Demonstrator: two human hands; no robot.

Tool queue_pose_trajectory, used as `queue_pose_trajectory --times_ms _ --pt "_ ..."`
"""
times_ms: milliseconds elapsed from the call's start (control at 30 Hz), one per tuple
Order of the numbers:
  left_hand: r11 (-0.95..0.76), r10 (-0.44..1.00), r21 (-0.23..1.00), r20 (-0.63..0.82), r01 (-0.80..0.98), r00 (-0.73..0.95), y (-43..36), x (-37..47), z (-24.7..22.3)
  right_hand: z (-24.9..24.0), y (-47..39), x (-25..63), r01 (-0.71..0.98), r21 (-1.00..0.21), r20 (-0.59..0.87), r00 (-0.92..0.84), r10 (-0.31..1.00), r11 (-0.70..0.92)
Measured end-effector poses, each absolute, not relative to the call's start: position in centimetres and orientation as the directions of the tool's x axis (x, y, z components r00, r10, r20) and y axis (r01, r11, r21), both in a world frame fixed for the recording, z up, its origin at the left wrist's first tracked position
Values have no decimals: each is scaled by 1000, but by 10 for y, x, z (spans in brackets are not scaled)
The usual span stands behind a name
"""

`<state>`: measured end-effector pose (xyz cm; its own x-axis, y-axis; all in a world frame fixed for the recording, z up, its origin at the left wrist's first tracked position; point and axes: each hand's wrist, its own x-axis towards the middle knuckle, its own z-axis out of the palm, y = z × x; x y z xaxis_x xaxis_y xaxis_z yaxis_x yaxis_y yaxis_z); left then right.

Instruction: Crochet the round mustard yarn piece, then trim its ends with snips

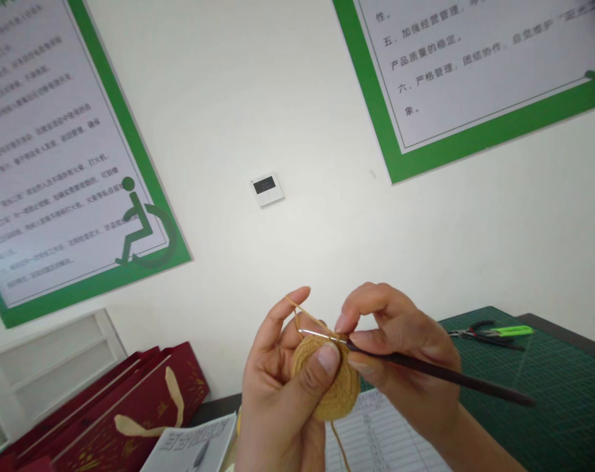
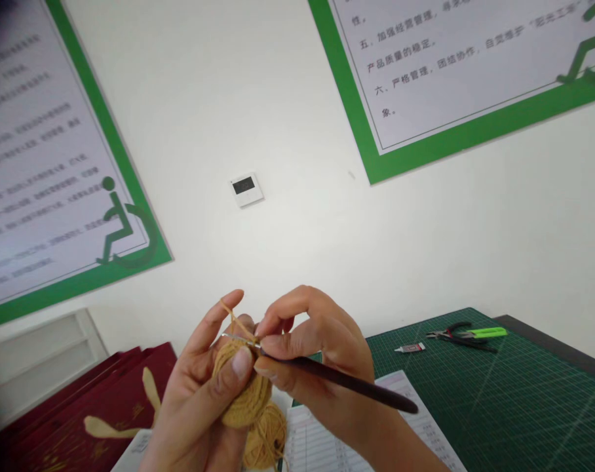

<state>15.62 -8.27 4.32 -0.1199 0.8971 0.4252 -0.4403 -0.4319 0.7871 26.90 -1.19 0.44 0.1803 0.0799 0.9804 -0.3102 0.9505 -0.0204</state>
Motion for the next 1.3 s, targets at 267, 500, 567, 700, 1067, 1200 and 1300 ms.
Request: queue_pose_trajectory --times_ms 267,500,567,700,1067,1200,1300 --pt "-545 838 755 504 -365 -208 -81 164 40 8 -21 269 364 177 945 195 -261 914" --pt "-636 768 747 588 -195 -252 -80 172 38 2 -29 274 174 -103 961 270 53 979" --pt "-651 750 739 591 -173 -298 -80 173 39 1 -28 277 101 -162 942 313 123 982" --pt "-635 767 745 575 -206 -284 -81 169 41 9 -29 282 -189 -395 837 331 437 899" --pt "-572 814 734 562 -367 -144 -78 161 40 20 -33 266 -827 -533 656 -272 704 177" --pt "-606 796 726 550 -326 -254 -80 169 39 16 -30 266 -632 -389 832 71 550 670" --pt "-621 783 714 539 -325 -310 -81 172 39 13 -25 272 -34 -113 961 249 118 993"
